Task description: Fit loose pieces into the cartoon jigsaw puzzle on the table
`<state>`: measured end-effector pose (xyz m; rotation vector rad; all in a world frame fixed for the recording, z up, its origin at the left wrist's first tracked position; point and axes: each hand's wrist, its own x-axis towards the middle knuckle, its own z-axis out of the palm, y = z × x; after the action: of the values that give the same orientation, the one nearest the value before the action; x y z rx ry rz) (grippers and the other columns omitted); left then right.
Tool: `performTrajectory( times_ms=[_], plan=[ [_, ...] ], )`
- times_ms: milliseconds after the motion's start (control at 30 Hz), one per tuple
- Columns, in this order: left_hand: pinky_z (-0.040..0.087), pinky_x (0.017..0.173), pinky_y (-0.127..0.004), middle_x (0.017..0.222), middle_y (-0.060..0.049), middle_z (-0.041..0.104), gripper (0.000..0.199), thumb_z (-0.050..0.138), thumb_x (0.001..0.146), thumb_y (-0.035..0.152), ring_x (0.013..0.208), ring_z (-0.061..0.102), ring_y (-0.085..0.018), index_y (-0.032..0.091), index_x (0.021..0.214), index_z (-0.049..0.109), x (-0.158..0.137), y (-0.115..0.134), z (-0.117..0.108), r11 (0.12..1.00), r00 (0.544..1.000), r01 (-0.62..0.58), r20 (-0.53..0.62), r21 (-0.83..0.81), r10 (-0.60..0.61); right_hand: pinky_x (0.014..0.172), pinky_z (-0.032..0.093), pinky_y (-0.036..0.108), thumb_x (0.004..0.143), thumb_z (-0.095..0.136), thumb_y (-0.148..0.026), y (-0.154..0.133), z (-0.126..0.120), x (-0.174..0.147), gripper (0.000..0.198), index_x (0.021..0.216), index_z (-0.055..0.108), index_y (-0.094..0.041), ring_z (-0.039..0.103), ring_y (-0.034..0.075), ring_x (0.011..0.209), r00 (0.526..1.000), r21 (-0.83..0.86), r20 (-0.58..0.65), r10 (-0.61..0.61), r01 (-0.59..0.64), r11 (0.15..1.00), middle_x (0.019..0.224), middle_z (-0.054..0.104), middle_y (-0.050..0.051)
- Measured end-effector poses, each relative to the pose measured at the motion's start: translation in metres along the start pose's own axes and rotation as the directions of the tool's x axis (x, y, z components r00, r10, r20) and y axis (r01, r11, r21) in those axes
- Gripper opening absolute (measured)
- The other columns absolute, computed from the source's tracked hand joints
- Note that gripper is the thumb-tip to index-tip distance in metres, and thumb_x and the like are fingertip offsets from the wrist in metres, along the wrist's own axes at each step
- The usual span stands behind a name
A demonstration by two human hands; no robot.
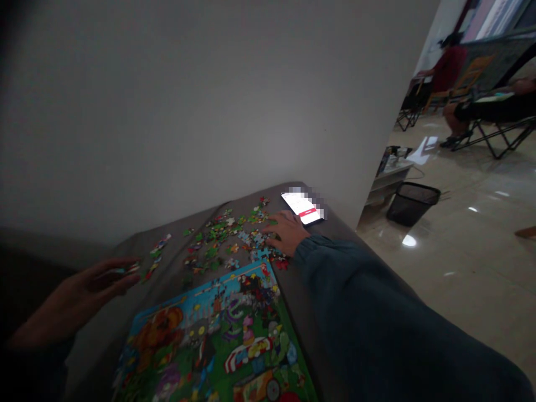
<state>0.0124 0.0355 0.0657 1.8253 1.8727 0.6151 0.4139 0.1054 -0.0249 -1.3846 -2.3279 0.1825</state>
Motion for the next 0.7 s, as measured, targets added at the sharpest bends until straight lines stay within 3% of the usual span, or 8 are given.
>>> performTrajectory(
  times_ms=[100,233,433,500,700],
  plan=[
    [0.055,0.062,-0.034,0.086,0.001,0.070,0.047,0.073,0.059,0.056,0.067,0.065,-0.020,0.027,0.095,0.063,-0.009,-0.024,0.018,0.965,0.994,0.036,-0.089,-0.259,-0.061,0.097,0.034,0.050,0.088,0.054,-0.034,-0.001,0.000,0.002,0.029,0.113,0.065,-0.026,0.039,0.028,0.119,0.999,-0.015,-0.037,0.002,-0.002,1.000,0.124,0.057,0.007],
    [0.055,0.058,-0.029,0.082,-0.001,0.069,0.050,0.079,0.053,0.051,0.067,0.064,-0.019,0.023,0.092,0.064,-0.007,-0.056,0.037,0.878,0.989,0.087,-0.064,-0.471,-0.133,0.097,0.035,0.048,0.088,0.053,-0.028,-0.005,0.001,0.002,0.027,0.111,0.065,-0.022,0.044,0.026,0.114,0.998,-0.046,-0.057,-0.030,0.027,0.999,0.118,0.061,0.008],
    [0.055,0.063,-0.027,0.088,-0.004,0.073,0.052,0.077,0.056,0.055,0.078,0.068,-0.021,0.023,0.095,0.066,-0.007,-0.065,0.047,0.743,0.979,0.056,-0.109,-0.667,-0.171,0.095,0.038,0.041,0.090,0.052,-0.029,-0.028,0.001,0.009,0.027,0.112,0.065,-0.021,0.049,0.022,0.109,0.991,-0.084,0.030,-0.134,0.136,0.987,0.115,0.063,0.007],
    [0.056,0.062,-0.029,0.087,-0.005,0.073,0.056,0.075,0.056,0.057,0.077,0.068,-0.021,0.021,0.098,0.064,-0.006,-0.063,0.047,0.731,0.983,0.053,-0.094,-0.681,-0.159,0.094,0.038,0.041,0.088,0.056,-0.034,-0.037,-0.001,0.021,0.030,0.113,0.064,-0.021,0.049,0.023,0.109,0.984,-0.107,0.084,-0.159,0.167,0.980,0.116,0.063,0.007],
    [0.052,0.051,-0.028,0.076,-0.003,0.068,0.059,0.070,0.053,0.064,0.062,0.064,-0.018,0.017,0.088,0.062,-0.004,-0.060,0.047,0.817,0.991,0.047,-0.076,-0.574,-0.110,0.092,0.037,0.043,0.084,0.061,-0.038,-0.059,-0.003,0.063,0.031,0.109,0.068,-0.022,0.051,0.025,0.103,0.957,-0.156,0.221,-0.187,0.224,0.962,0.108,0.064,0.010]
  ],
)
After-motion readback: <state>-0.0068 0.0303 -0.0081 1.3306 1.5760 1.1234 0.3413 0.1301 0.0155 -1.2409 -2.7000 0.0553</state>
